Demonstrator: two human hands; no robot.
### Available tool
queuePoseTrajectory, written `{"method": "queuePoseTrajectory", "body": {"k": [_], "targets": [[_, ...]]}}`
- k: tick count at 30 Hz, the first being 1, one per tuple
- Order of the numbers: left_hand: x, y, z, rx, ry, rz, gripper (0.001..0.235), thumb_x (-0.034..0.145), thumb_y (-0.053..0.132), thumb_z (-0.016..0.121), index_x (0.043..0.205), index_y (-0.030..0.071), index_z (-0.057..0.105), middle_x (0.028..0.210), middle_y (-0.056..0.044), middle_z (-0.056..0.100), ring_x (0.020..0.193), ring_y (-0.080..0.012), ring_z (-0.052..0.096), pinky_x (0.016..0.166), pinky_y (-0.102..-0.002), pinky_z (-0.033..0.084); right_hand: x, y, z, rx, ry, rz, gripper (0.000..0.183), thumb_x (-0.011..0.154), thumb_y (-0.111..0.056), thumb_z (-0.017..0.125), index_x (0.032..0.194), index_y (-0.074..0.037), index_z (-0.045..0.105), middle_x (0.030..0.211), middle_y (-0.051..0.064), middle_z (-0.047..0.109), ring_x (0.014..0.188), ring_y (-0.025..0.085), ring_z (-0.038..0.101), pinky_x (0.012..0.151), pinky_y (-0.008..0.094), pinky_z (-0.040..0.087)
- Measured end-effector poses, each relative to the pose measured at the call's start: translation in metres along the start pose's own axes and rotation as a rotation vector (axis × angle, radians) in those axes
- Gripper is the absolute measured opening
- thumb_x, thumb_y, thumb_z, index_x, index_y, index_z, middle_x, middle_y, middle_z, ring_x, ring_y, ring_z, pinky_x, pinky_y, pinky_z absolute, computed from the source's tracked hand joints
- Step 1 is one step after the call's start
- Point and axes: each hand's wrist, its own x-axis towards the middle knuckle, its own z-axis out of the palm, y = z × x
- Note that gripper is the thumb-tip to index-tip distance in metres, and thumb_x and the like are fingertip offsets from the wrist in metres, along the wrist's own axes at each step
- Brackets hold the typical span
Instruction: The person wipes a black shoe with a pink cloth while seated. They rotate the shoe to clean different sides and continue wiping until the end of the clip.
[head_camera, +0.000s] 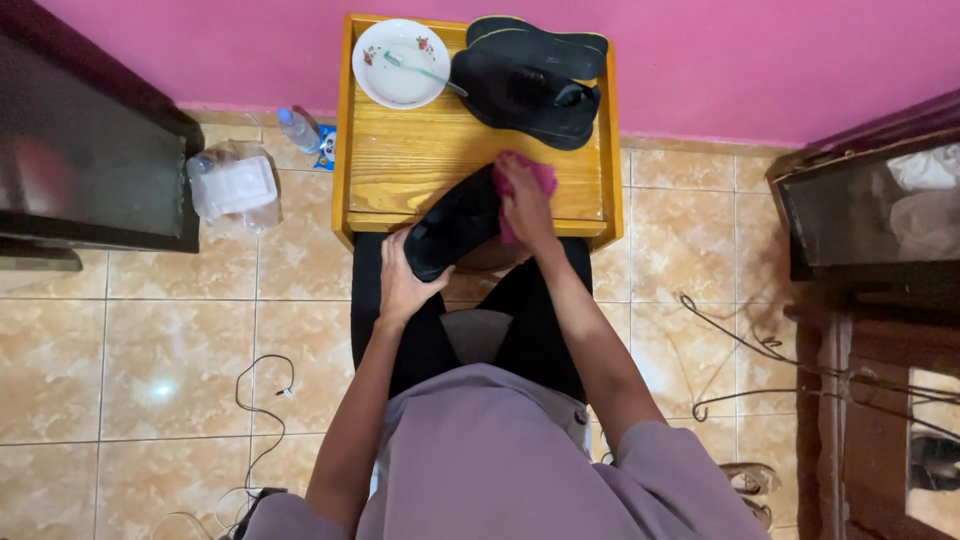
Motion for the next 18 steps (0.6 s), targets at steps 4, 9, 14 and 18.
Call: {"method": "queuePoseTrajectory", "body": {"k": [4, 9, 14, 18], "targets": [[0.0, -0.002, 0.001, -0.002, -0.017, -0.006, 0.092, 0.067, 0.036, 0.095, 0.139, 0.005, 0.046, 0.132, -0.015, 0.052, 0.127, -0.0364, 0.049, 0.11, -0.055, 0.04, 0.009, -0.006, 0.017, 0.081, 0.041, 0.115, 0.055, 0.093, -0.001, 0.055, 0.148, -0.005, 0.051, 0.149, 0.023, 0.052, 0.143, 0.037, 0.045, 0.126, 0.047, 0.026], [-0.003, -0.014, 0.006, 0.039, 0.019, 0.123, 0.095, 0.068, 0.041, 0.095, 0.142, 0.003, 0.047, 0.135, -0.018, 0.053, 0.125, -0.041, 0.051, 0.105, -0.055, 0.044, 0.014, -0.087, -0.007, 0.423, -0.177, 0.093, 0.056, 0.088, 0.002, 0.052, 0.141, -0.014, 0.062, 0.138, 0.014, 0.066, 0.135, 0.032, 0.055, 0.119, 0.046, 0.038], [-0.002, 0.006, 0.002, 0.108, 0.002, 0.273, 0.093, 0.068, 0.035, 0.095, 0.146, 0.011, 0.049, 0.145, -0.014, 0.05, 0.133, -0.0387, 0.048, 0.109, -0.051, 0.043, 0.021, -0.033, -0.033, 0.284, -0.015, 0.194, 0.044, 0.099, -0.009, 0.049, 0.142, -0.005, 0.058, 0.137, 0.021, 0.063, 0.134, 0.034, 0.056, 0.119, 0.046, 0.037], [0.014, 0.017, -0.007, 0.365, -0.161, 0.449, 0.09, 0.061, 0.032, 0.095, 0.141, 0.015, 0.059, 0.149, -0.016, 0.05, 0.141, -0.038, 0.043, 0.112, -0.048, 0.043, 0.001, -0.062, -0.036, 0.421, 0.077, 0.136, 0.042, 0.097, -0.006, 0.046, 0.135, -0.004, 0.063, 0.134, 0.023, 0.064, 0.134, 0.04, 0.053, 0.121, 0.051, 0.032]]}}
